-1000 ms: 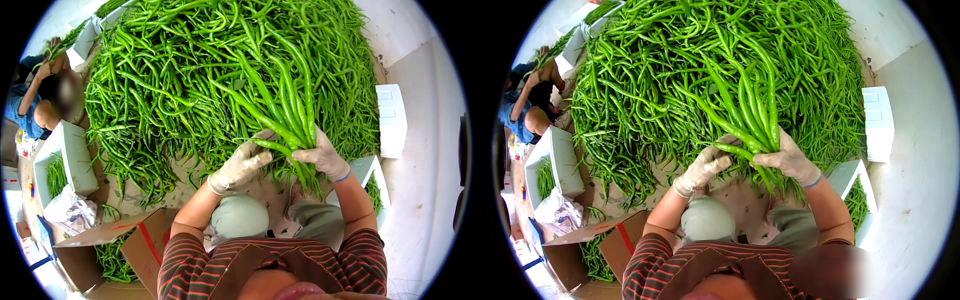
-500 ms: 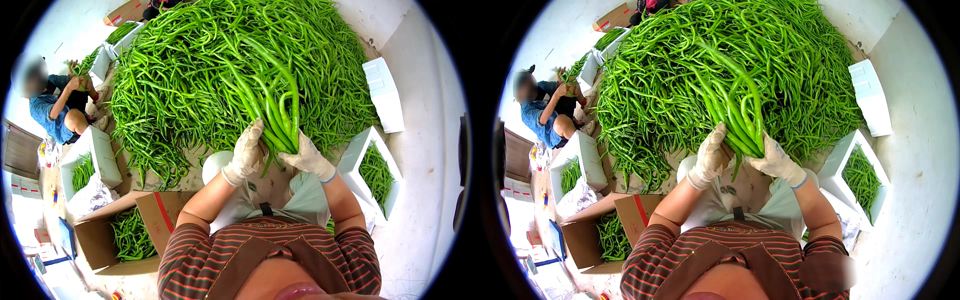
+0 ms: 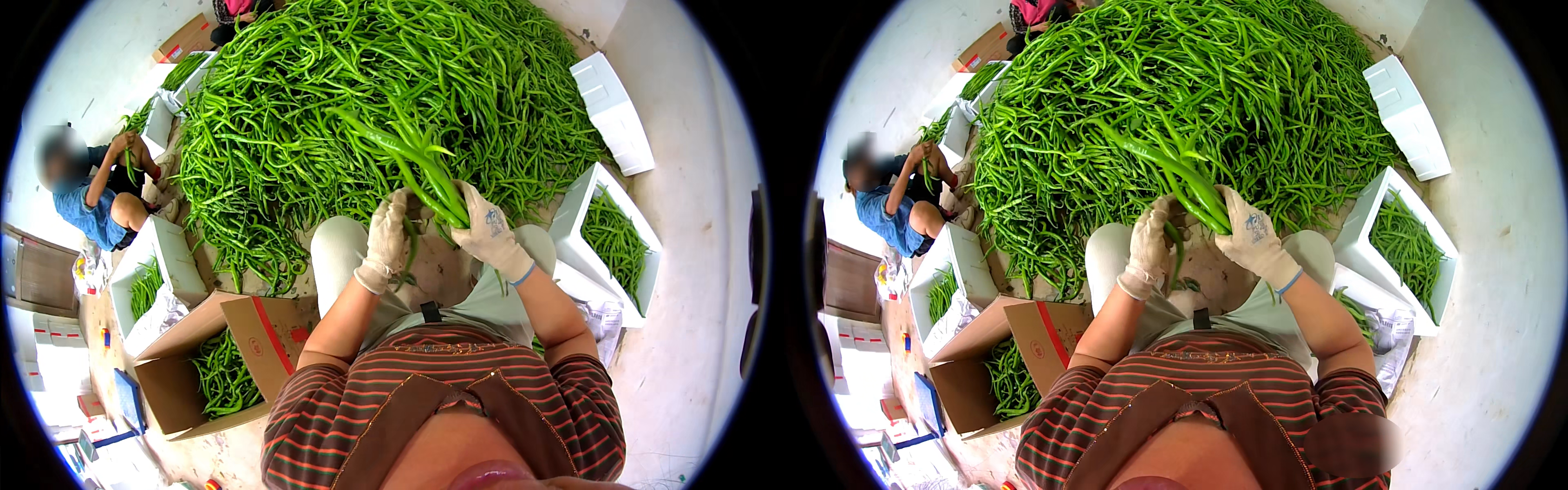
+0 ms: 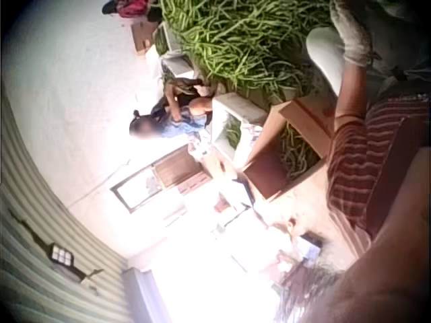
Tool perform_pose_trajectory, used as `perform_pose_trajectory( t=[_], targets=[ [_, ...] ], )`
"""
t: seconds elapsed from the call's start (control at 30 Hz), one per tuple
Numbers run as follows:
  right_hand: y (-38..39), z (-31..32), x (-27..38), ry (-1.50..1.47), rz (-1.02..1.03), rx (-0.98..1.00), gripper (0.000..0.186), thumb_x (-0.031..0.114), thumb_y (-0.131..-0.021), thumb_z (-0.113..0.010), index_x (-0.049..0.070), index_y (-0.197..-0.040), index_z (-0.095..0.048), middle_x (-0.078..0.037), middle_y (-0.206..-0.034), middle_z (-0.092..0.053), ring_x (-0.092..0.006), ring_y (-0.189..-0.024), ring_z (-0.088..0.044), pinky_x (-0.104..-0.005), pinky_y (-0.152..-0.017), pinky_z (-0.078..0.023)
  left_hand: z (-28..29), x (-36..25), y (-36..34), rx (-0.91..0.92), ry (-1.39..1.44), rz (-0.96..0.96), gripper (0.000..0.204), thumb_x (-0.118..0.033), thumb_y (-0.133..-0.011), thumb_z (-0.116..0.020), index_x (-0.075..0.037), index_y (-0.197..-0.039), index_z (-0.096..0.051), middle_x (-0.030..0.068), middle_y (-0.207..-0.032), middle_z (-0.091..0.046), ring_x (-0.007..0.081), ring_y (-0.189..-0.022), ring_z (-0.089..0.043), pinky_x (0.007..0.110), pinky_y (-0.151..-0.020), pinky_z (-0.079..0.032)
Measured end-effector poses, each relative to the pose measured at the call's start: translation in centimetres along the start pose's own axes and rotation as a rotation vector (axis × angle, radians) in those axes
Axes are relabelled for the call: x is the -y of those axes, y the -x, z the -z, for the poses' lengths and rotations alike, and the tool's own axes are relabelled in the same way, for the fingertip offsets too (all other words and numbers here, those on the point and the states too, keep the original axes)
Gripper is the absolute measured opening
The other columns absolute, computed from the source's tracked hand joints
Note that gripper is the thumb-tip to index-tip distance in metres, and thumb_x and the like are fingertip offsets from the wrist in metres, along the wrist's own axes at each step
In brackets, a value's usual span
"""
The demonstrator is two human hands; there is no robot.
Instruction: The person sits on the floor and sorts green chilies from a large pile into white styrofoam boxes. They pick up handfuls of chilies, inspect them, and place them into the boxes.
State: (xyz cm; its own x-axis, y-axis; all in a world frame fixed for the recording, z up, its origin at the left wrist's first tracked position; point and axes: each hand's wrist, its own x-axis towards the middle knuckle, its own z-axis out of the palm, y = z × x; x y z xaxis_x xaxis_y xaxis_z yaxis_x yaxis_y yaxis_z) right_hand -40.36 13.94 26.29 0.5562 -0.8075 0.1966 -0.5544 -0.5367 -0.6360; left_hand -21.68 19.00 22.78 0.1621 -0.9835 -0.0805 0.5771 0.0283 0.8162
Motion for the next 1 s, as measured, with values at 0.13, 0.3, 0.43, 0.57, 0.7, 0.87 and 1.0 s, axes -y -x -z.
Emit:
perform_pose_trajectory(
  t=[0.13,0.3,0.43,0.57,0.7,0.87,1.0],
  targets=[
    [0.9,-1.2,-1.5,0.33,0.093,-0.11,0.08,0.017,-0.074,-0.07,0.003,-0.145,-0.035,-0.015,-0.122,-0.058,-0.0314,-0.105,-0.062,-0.0395,-0.087,-0.052,-0.9,-0.8,0.0,-0.136,-0.059,-0.129,0.023,-0.024,-0.1,-0.057,-0.004,-0.11,-0.061,0.002,-0.086,-0.065,0.0052,-0.058,-0.054,0.019,-0.046,-0.038],
    [1.3,-1.8,1.0,0.535,0.066,-0.043,0.077,0.017,-0.078,-0.069,-0.001,-0.145,-0.036,-0.017,-0.121,-0.059,-0.0315,-0.104,-0.062,-0.0385,-0.088,-0.052,-3.1,-2.0,0.7,-0.053,-0.115,-0.231,0.011,-0.007,-0.092,-0.066,-0.004,-0.103,-0.065,-0.0019,-0.079,-0.061,0.0028,-0.059,-0.05,0.018,-0.05,-0.038],
    [1.8,-1.5,1.2,0.464,0.045,-0.019,0.081,0.014,-0.075,-0.068,-0.001,-0.147,-0.033,-0.019,-0.121,-0.058,-0.0325,-0.105,-0.061,-0.0389,-0.088,-0.051,-3.2,-2.3,0.3,-0.096,-0.195,-0.246,0.01,-0.01,-0.091,-0.069,-0.003,-0.096,-0.065,-0.0018,-0.079,-0.062,0.0033,-0.064,-0.05,0.019,-0.056,-0.04],
    [1.8,-1.1,2.3,0.31,0.104,-0.039,0.081,0.012,-0.075,-0.065,-0.001,-0.147,-0.031,-0.022,-0.129,-0.054,-0.0374,-0.111,-0.058,-0.0428,-0.094,-0.049,-2.5,-2.7,-1.0,-0.12,-0.172,-0.542,0.018,-0.022,-0.092,-0.07,-0.004,-0.092,-0.066,0.0006,-0.075,-0.064,0.004,-0.049,-0.046,0.02,-0.042,-0.033],
    [3.2,-0.2,-0.7,-0.172,0.011,0.011,0.074,0.014,-0.078,-0.067,-0.006,-0.142,-0.036,-0.026,-0.127,-0.055,-0.0386,-0.113,-0.057,-0.0379,-0.097,-0.045,-2.1,-9.2,-2.4,-0.309,-0.109,-0.582,0.018,-0.023,-0.094,-0.066,-0.006,-0.092,-0.064,-0.0008,-0.072,-0.061,0.0043,-0.046,-0.045,0.02,-0.039,-0.031],
    [6.3,4.8,-0.4,-0.663,-0.324,0.043,0.078,0.013,-0.077,-0.076,-0.008,-0.142,-0.038,-0.014,-0.119,-0.06,-0.0189,-0.102,-0.059,-0.0292,-0.09,-0.047,1.6,-13.9,-6.8,-0.485,-0.119,-0.622,0.017,-0.024,-0.09,-0.073,-0.009,-0.087,-0.064,-0.0009,-0.068,-0.061,0.004,-0.043,-0.041,0.019,-0.038,-0.03],
    [10.9,10.7,-0.2,-0.794,-0.478,-0.075,0.08,0.005,-0.077,-0.072,-0.004,-0.147,-0.034,-0.009,-0.118,-0.06,-0.0154,-0.099,-0.059,-0.027,-0.087,-0.048,2.9,-15.7,-7.3,-0.554,-0.089,-0.525,0.024,-0.027,-0.093,-0.066,-0.007,-0.104,-0.068,0.0045,-0.085,-0.063,0.0073,-0.055,-0.043,0.022,-0.047,-0.035]
  ],
)
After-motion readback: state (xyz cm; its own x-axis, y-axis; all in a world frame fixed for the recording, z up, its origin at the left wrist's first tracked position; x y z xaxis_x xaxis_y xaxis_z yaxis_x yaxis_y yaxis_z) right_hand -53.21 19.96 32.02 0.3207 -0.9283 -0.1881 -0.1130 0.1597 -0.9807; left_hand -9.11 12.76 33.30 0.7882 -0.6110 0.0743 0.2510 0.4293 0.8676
